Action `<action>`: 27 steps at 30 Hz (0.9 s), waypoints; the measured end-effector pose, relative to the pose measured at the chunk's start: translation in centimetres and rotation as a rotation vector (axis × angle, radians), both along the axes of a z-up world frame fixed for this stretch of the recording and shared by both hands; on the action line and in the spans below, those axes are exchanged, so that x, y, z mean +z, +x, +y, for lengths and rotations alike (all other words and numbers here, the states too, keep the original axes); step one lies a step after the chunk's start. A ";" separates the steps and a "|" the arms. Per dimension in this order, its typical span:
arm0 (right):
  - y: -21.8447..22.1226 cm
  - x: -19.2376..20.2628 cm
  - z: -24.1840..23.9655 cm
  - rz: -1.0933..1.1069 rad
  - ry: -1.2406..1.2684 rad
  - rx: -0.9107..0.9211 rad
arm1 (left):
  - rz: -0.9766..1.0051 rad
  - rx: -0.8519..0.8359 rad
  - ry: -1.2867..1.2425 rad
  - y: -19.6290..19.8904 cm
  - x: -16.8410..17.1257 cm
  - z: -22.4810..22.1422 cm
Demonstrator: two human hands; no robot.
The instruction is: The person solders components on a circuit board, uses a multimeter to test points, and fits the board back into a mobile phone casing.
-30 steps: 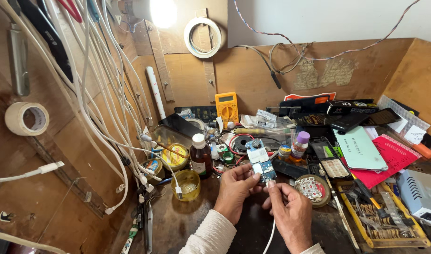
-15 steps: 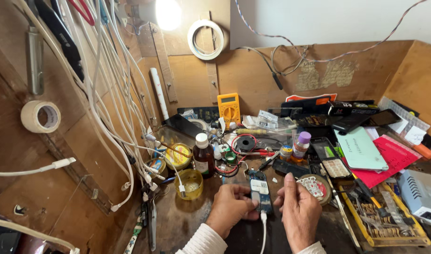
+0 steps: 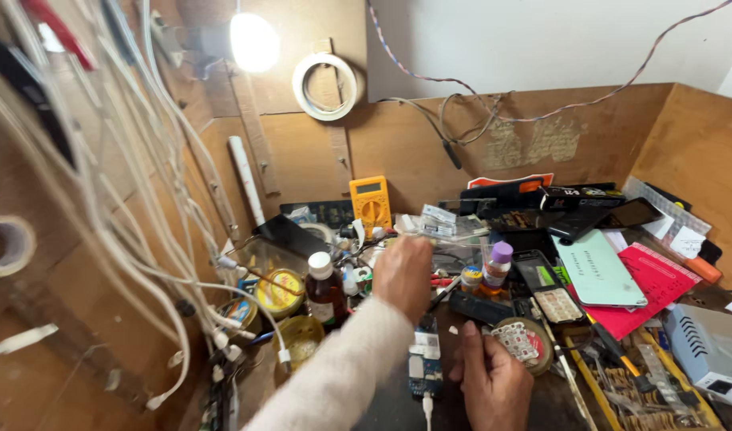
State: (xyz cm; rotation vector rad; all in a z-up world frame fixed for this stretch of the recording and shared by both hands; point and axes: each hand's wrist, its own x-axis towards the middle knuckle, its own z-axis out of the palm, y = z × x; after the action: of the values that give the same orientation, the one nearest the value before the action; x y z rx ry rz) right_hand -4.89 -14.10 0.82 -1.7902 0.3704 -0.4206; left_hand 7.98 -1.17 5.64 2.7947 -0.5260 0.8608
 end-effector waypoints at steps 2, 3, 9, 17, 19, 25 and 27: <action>0.4 -0.8 0.0 0.008 0.003 0.004 | -0.081 0.092 0.232 3.5 0.4 -0.3; 0.7 -1.0 -0.2 0.009 0.005 0.005 | -0.268 0.150 0.278 5.1 0.5 -0.1; 1.7 -2.0 -0.3 -0.056 0.007 0.017 | -0.213 0.262 0.622 13.3 0.6 1.6; 2.4 -2.5 -0.6 0.119 0.098 0.030 | -0.221 0.248 0.855 15.9 -2.6 3.3; 2.1 -3.1 -0.5 0.040 0.142 0.049 | -0.251 0.248 0.906 16.3 -3.0 3.5; 1.7 -4.9 -0.4 -0.356 0.292 0.266 | -0.241 0.152 0.951 17.0 -3.3 4.2; 2.5 -5.3 -0.4 -0.448 0.311 0.349 | -0.222 0.124 0.996 17.3 -3.1 4.2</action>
State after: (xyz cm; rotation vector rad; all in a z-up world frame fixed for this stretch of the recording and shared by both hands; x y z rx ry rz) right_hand -2.34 -14.49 -4.48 -1.3726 -0.1830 -0.4716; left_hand 25.25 3.01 2.52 3.6488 -1.0662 1.1871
